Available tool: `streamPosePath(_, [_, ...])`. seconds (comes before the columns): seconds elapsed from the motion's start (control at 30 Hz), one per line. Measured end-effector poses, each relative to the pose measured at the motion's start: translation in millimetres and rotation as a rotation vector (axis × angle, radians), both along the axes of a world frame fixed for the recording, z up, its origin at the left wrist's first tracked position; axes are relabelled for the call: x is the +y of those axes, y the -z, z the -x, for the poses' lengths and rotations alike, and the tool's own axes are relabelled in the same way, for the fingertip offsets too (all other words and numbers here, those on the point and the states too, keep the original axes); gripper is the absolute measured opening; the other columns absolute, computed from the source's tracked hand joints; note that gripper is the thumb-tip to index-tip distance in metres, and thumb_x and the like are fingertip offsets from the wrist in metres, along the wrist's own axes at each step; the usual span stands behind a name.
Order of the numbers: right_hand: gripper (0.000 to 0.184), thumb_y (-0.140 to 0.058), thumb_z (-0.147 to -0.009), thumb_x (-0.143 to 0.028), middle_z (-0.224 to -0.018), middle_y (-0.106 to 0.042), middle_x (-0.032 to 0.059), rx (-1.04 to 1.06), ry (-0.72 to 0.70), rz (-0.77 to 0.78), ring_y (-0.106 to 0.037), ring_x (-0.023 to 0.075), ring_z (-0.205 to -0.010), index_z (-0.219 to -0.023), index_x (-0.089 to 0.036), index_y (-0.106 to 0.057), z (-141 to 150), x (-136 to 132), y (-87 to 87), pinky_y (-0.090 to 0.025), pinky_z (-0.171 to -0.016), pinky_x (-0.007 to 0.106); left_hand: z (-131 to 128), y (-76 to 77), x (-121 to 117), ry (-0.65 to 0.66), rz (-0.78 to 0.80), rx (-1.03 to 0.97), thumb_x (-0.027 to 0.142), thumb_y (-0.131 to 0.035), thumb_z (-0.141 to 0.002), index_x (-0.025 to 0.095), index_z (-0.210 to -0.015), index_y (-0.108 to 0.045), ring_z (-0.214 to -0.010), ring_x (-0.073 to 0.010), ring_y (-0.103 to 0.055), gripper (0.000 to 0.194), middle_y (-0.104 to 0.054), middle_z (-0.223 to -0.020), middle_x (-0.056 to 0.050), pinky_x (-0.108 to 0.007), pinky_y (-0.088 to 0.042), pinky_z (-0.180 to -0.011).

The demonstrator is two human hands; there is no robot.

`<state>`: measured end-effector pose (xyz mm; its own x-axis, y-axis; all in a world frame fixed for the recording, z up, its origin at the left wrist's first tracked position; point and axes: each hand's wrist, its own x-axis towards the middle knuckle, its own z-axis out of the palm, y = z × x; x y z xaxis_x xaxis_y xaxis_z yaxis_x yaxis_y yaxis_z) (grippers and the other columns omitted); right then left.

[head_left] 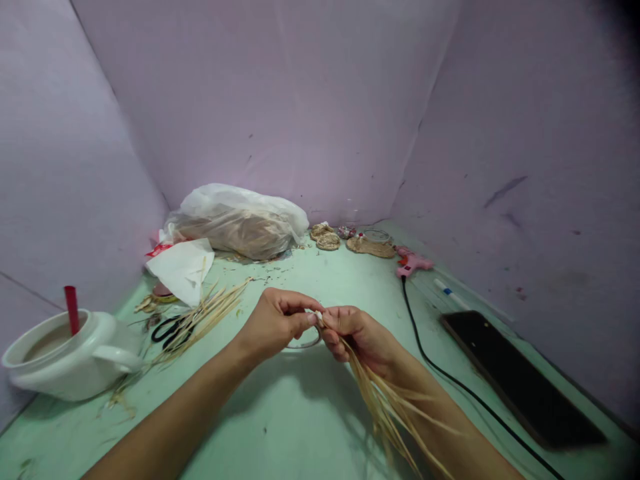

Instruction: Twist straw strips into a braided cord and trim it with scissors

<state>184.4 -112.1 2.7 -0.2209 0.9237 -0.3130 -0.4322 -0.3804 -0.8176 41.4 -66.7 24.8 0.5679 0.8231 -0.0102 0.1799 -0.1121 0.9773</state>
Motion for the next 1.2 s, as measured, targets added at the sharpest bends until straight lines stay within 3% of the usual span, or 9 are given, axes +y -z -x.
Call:
streamPosePath(0.1, [0.024, -0.067, -0.051, -0.029, -0.039, -0.047, -0.0049, -0.032, -0.076, 0.069, -0.036, 0.0029, -0.030, -0.051, -0.015, -0.048, -5, 1, 0.4, -0.023, -0.031, 0.016, 0, 1.4, 0, -0.004, -0.063, 0.025, 0.021, -0.058, -0.062, 0.010, -0.069, -0.069, -0.042, -0.0059, -0.035, 0.017, -0.045, -0.041, 0.004, -0.018, -0.029, -0.041])
streamPosePath(0.27, [0.025, -0.067, -0.060, -0.033, -0.049, -0.057, -0.0013, -0.205, 0.088, -0.078, -0.047, 0.0063, -0.039, -0.059, -0.015, -0.050, 1, 0, 3.1, -0.032, -0.037, 0.017, 0, 1.8, -2, -0.085, -0.244, 0.109, 0.018, -0.054, -0.066, 0.011, -0.063, -0.067, -0.049, -0.0081, -0.044, 0.016, -0.056, -0.051, 0.001, -0.019, -0.034, -0.048])
streamPosePath(0.43, [0.015, -0.060, -0.072, -0.030, -0.059, -0.059, 0.0007, -0.703, 0.363, -0.454, -0.053, 0.0113, -0.054, -0.067, -0.017, -0.055, 10, -3, 10.4, -0.040, -0.051, 0.023, -2, 5.4, -1, -0.182, -0.249, 0.124, 0.019, -0.054, -0.066, 0.012, -0.061, -0.066, -0.050, -0.0086, -0.045, 0.014, -0.057, -0.052, 0.001, -0.019, -0.034, -0.048])
streamPosePath(0.53, [0.007, -0.059, -0.074, -0.024, -0.074, -0.063, 0.0039, -1.010, 0.454, -0.766, -0.055, 0.0145, -0.065, -0.077, -0.018, -0.061, 12, -6, 15.3, -0.042, -0.061, 0.027, -4, 9.8, -1, -0.221, -0.173, 0.078, 0.022, -0.056, -0.065, 0.011, -0.062, -0.065, -0.052, -0.0095, -0.047, 0.014, -0.058, -0.054, 0.000, -0.020, -0.036, -0.050])
streamPosePath(0.6, [0.007, -0.058, -0.074, -0.022, -0.077, -0.063, 0.0052, -1.116, 0.494, -0.864, -0.056, 0.0156, -0.068, -0.079, -0.018, -0.061, 13, -8, 17.6, -0.042, -0.063, 0.028, -5, 10.9, -1, -0.244, -0.102, 0.066, 0.022, -0.056, -0.064, 0.011, -0.062, -0.064, -0.050, -0.0090, -0.045, 0.014, -0.056, -0.052, 0.001, -0.020, -0.035, -0.048])
streamPosePath(0.7, [0.008, -0.055, -0.077, -0.021, -0.071, -0.063, 0.0043, -1.068, 0.511, -0.807, -0.055, 0.0145, -0.062, -0.077, -0.017, -0.062, 13, -8, 17.7, -0.041, -0.059, 0.026, -6, 8.7, -3, -0.215, -0.106, 0.086, 0.022, -0.054, -0.066, 0.012, -0.062, -0.063, -0.045, -0.0073, -0.040, 0.014, -0.049, -0.046, 0.004, -0.019, -0.031, -0.045])
streamPosePath(0.83, [0.009, -0.056, -0.075, -0.024, -0.063, -0.060, 0.0014, -0.735, 0.496, -0.559, -0.054, 0.0130, -0.058, -0.072, -0.017, -0.061, 14, -6, 13.2, -0.042, -0.054, 0.024, -5, 4.1, -5, -0.105, -0.145, 0.105, 0.023, -0.051, -0.070, 0.013, -0.068, -0.063, -0.045, -0.0069, -0.040, 0.016, -0.049, -0.047, 0.004, -0.019, -0.031, -0.045])
streamPosePath(0.97, [0.013, -0.060, -0.070, -0.026, -0.054, -0.055, -0.0016, -0.476, 0.432, -0.390, -0.051, 0.0105, -0.050, -0.065, -0.015, -0.058, 17, -4, 13.2, -0.040, -0.049, 0.022, -5, 4.1, -6, -0.148, -0.183, 0.138, 0.021, -0.052, -0.069, 0.015, -0.065, -0.056, -0.043, -0.0076, -0.041, 0.009, -0.050, -0.046, 0.005, -0.019, -0.031, -0.043])
streamPosePath(1.2, [0.017, -0.064, -0.068, -0.030, -0.057, -0.059, 0.0007, -0.488, 0.399, -0.365, -0.051, 0.0104, -0.053, -0.067, -0.013, -0.062, 20, -4, 16.9, -0.038, -0.050, 0.022, -3, 8.0, -7, -0.182, -0.439, 0.297, 0.014, -0.048, -0.067, 0.017, -0.061, -0.053, -0.050, -0.0090, -0.044, 0.009, -0.051, -0.051, 0.005, -0.020, -0.031, -0.049])
